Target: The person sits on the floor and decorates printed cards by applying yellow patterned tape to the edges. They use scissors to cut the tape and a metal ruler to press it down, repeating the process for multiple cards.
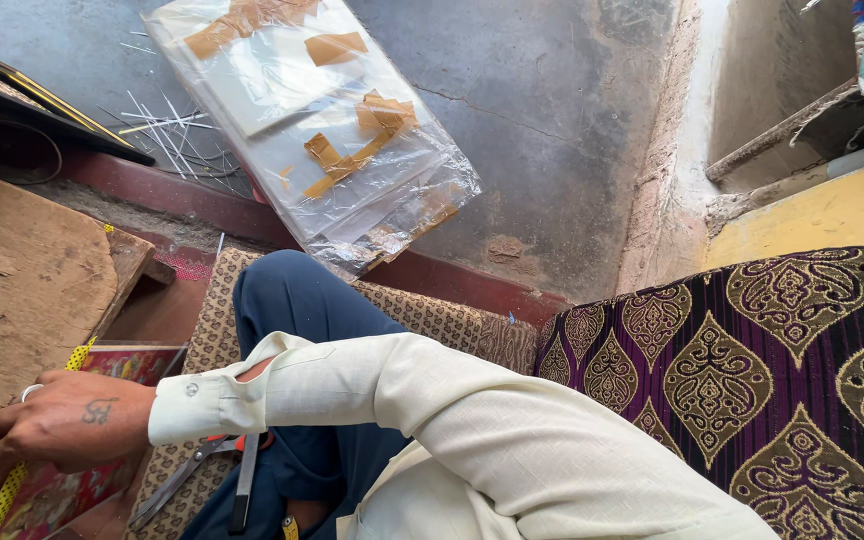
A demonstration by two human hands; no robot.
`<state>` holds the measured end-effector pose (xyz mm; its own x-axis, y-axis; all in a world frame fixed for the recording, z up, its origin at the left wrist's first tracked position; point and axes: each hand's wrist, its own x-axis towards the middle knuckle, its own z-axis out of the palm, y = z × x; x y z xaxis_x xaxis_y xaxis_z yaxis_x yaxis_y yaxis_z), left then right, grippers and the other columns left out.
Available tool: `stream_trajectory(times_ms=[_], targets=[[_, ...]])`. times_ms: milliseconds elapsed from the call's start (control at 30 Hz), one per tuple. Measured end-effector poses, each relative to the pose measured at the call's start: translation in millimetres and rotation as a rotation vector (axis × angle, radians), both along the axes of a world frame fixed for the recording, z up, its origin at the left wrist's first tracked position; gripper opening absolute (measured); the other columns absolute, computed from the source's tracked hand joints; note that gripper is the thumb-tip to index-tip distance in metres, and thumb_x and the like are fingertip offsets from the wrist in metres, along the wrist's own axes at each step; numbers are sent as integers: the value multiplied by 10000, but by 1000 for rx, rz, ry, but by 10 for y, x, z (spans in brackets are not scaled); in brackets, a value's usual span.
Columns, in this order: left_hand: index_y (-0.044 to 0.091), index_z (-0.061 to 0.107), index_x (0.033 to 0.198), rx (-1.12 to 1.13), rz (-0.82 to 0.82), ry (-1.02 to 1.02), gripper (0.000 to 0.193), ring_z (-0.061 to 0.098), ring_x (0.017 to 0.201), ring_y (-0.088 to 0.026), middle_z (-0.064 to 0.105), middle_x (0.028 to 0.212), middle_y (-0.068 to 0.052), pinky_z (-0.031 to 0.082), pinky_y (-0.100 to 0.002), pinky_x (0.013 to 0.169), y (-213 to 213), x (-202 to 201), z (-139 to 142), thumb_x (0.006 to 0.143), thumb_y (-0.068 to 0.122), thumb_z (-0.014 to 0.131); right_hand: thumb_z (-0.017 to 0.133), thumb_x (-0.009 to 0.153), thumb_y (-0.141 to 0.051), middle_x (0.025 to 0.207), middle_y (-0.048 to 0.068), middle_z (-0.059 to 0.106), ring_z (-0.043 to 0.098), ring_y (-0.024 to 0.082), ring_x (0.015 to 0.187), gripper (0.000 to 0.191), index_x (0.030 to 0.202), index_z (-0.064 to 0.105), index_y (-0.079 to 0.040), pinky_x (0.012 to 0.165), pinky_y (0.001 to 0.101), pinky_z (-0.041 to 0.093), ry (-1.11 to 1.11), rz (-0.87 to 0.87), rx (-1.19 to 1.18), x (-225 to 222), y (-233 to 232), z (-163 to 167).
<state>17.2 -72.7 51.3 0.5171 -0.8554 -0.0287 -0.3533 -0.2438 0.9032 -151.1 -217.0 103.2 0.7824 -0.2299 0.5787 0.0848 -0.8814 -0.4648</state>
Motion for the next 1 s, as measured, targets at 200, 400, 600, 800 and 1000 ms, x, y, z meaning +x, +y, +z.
stream_trajectory(times_ms=[200,400,600,800,1000], targets=[[-135,594,1317,-34,-12,-22,259,672,1092,-256,678,1182,-235,536,-387,1021,61,-74,62,1097,2,593,727,782,-297,868,-54,756,758,211,877,167,936,701,-240,719,432,565,164,-2,70,94,-77,118],[-165,564,1374,-114,-42,-112,295,676,1135,-258,672,1227,-258,541,-384,1060,278,-180,-18,1101,-57,587,747,777,-388,891,-17,768,764,224,907,303,951,656,-157,767,420,598,279,62,-34,138,-162,160],[-121,676,1180,2,38,-262,199,721,936,-235,723,982,-228,579,-356,936,172,-393,220,1004,-59,606,720,768,-315,833,32,756,756,270,837,226,904,654,-146,698,395,608,229,111,-47,115,-322,153],[11,757,1119,-126,104,-598,179,703,952,-354,731,1069,-195,539,-442,878,85,-771,642,991,134,785,715,836,-248,953,176,709,697,353,853,235,974,735,-60,692,473,570,266,47,-343,-320,-643,183],[49,742,918,-46,132,-633,182,690,773,-389,710,840,-173,522,-484,659,77,-737,901,844,182,843,675,1057,-371,1036,156,696,699,236,896,427,1116,668,52,799,354,593,5,34,1550,-1271,-54,-5]])
